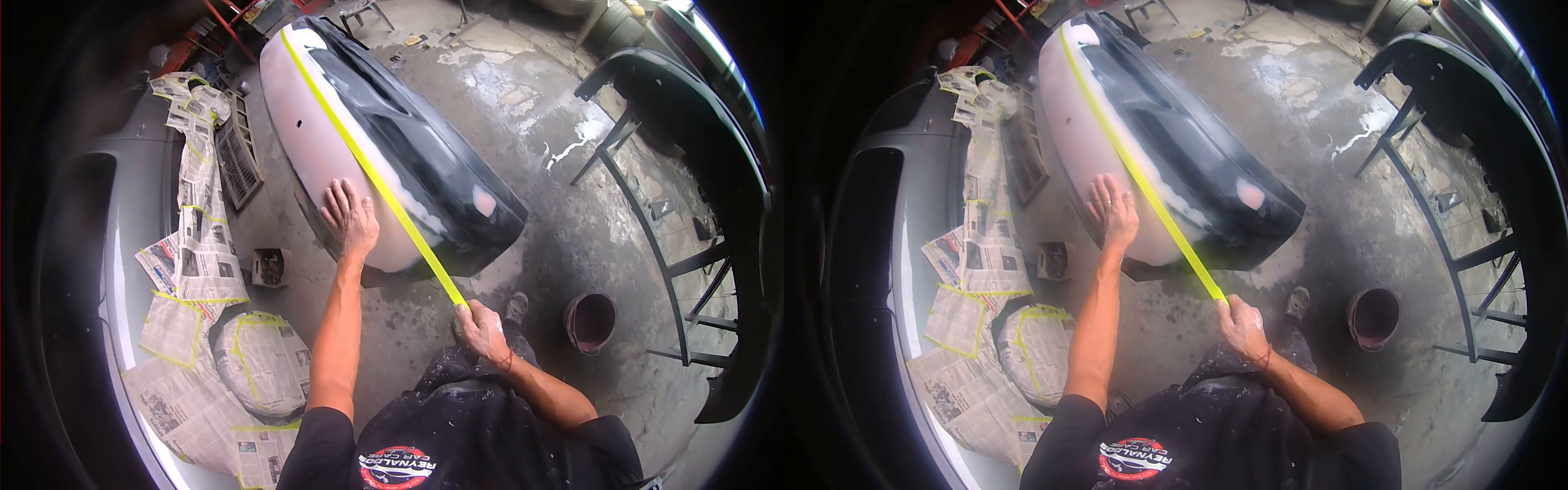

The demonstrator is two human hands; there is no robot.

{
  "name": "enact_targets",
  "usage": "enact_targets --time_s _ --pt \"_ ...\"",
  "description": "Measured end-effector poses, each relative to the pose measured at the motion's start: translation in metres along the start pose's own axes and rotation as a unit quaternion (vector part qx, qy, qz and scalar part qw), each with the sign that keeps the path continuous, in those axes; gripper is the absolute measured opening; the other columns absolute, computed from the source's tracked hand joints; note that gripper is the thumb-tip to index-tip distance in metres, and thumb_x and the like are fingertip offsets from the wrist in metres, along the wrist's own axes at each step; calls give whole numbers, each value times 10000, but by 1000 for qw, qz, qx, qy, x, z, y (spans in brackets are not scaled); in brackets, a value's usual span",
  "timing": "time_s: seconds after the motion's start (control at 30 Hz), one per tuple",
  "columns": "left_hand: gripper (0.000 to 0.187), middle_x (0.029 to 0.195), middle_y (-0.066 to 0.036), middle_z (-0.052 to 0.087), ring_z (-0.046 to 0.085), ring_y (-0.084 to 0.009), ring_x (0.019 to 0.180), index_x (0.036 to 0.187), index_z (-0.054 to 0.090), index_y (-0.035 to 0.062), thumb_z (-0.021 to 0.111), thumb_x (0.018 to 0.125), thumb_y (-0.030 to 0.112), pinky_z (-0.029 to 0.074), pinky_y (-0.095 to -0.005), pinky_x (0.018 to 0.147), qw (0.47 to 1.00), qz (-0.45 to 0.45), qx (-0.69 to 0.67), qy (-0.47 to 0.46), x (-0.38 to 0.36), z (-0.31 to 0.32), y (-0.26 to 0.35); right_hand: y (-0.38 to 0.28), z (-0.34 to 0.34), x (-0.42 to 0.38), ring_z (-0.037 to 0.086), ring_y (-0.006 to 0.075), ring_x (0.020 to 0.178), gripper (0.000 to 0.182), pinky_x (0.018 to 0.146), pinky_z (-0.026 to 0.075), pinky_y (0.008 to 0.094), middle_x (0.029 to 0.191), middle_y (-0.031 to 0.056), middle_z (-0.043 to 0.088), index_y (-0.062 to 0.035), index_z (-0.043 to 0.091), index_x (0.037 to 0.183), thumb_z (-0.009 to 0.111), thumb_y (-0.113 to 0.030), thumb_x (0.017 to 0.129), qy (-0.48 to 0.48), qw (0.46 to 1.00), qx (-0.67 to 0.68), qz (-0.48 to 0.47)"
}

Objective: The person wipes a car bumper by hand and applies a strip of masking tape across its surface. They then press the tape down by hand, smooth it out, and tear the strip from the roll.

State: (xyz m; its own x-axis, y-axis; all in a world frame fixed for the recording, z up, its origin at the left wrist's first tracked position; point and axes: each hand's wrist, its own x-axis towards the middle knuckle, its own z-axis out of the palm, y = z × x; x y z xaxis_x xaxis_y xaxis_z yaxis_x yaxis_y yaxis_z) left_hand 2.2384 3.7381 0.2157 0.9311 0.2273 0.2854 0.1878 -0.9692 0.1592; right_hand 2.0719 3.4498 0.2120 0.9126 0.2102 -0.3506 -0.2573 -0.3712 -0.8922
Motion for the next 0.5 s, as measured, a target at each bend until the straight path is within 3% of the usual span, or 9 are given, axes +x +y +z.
enact_targets --time_s 0.23,0.27,0.5 --pt "662 1636 -190 143 71 -386 1516 1562 202 38 288 1041 438 37 -581 1193 1000 -2 0 -10 -1 0 0 -28 -8 -26 586 484 654 292 599 421 537 662 261 567 -11 538 907 511 -286 1002 -21 1000 -1 -22" --pt "662 1636 -190 143 71 -386 1516 1562 202 38 288 1041 438 37 -581 1193 1000 -2 1 -10 -1 0 -1 -25 -5 -32 536 318 536 296 544 403 445 607 172 525 -10 560 898 515 -281 1009 -7 998 4 -59" --pt "664 1633 -196 146 74 -396 1514 1560 197 29 311 1039 426 42 -596 1188 1000 6 -9 -1 -1 1 0 -11 -3 -24 553 331 553 292 549 411 448 625 179 544 -12 537 876 513 -268 1015 2 998 -11 -61"
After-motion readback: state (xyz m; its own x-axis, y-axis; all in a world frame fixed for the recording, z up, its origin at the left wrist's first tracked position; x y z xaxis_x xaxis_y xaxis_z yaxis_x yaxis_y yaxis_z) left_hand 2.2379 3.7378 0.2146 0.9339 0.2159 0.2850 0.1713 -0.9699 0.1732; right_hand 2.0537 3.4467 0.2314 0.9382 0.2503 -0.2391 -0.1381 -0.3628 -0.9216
